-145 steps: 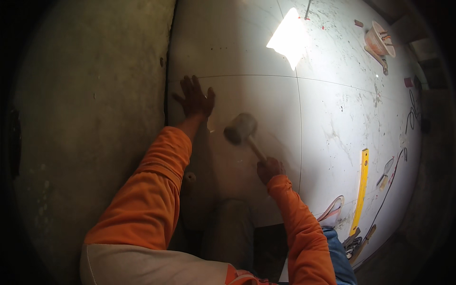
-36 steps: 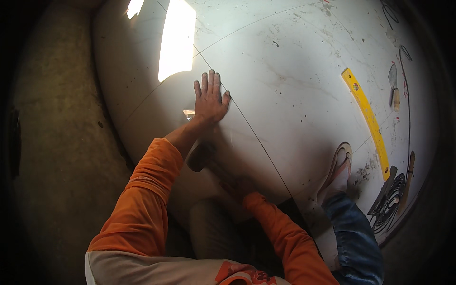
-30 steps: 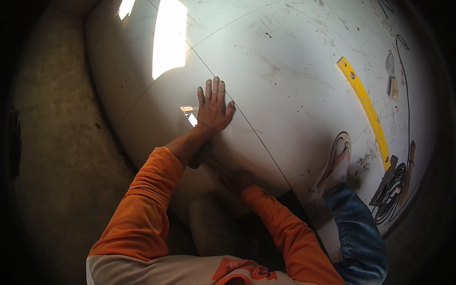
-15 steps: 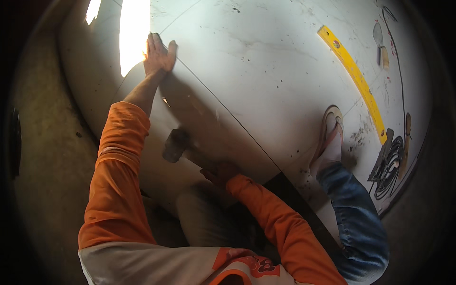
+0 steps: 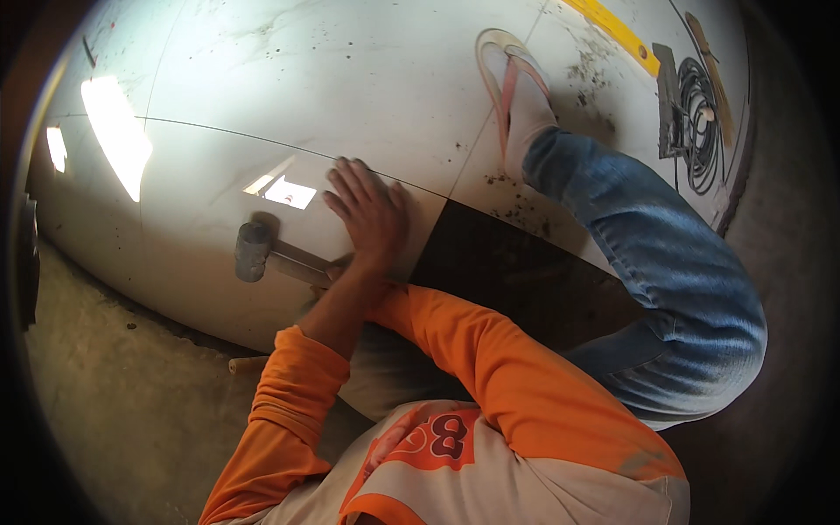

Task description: The person taps white floor tiles with a rubber mallet while kneeling. The person handles the mallet with one hand and feels the tile surface with the other, then places the mallet down on the floor.

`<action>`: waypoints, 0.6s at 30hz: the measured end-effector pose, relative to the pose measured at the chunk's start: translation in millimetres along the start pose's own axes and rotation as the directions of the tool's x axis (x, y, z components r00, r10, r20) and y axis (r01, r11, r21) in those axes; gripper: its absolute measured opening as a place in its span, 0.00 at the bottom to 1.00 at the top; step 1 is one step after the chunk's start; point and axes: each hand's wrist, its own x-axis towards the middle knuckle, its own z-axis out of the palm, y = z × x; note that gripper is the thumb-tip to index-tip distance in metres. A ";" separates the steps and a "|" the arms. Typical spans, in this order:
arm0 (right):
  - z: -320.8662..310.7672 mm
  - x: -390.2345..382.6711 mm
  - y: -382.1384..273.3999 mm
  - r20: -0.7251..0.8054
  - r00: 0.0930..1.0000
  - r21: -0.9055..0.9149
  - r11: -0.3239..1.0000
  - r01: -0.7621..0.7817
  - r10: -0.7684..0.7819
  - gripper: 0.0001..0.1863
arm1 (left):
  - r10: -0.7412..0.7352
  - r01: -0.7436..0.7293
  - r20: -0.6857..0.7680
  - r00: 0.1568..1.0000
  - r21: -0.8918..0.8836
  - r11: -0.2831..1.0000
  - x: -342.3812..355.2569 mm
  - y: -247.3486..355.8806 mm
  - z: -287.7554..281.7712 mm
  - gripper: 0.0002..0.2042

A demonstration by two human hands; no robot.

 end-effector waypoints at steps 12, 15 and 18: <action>7.6 -6.5 3.3 0.015 0.999 0.086 0.996 -0.035 0.034 0.29 | 0.606 -0.548 0.331 0.723 -0.260 0.795 -45.7 21.1 -18.3 0.36; 7.3 -7.6 3.0 0.006 1.000 0.078 0.997 -0.019 0.018 0.29 | 0.707 -0.652 0.329 0.626 -0.277 0.706 -47.3 22.4 -18.0 0.34; 7.2 -7.1 2.1 0.022 0.999 0.086 0.996 -0.031 0.030 0.28 | 0.726 -0.652 0.310 0.614 -0.319 0.688 -45.2 18.5 -20.1 0.32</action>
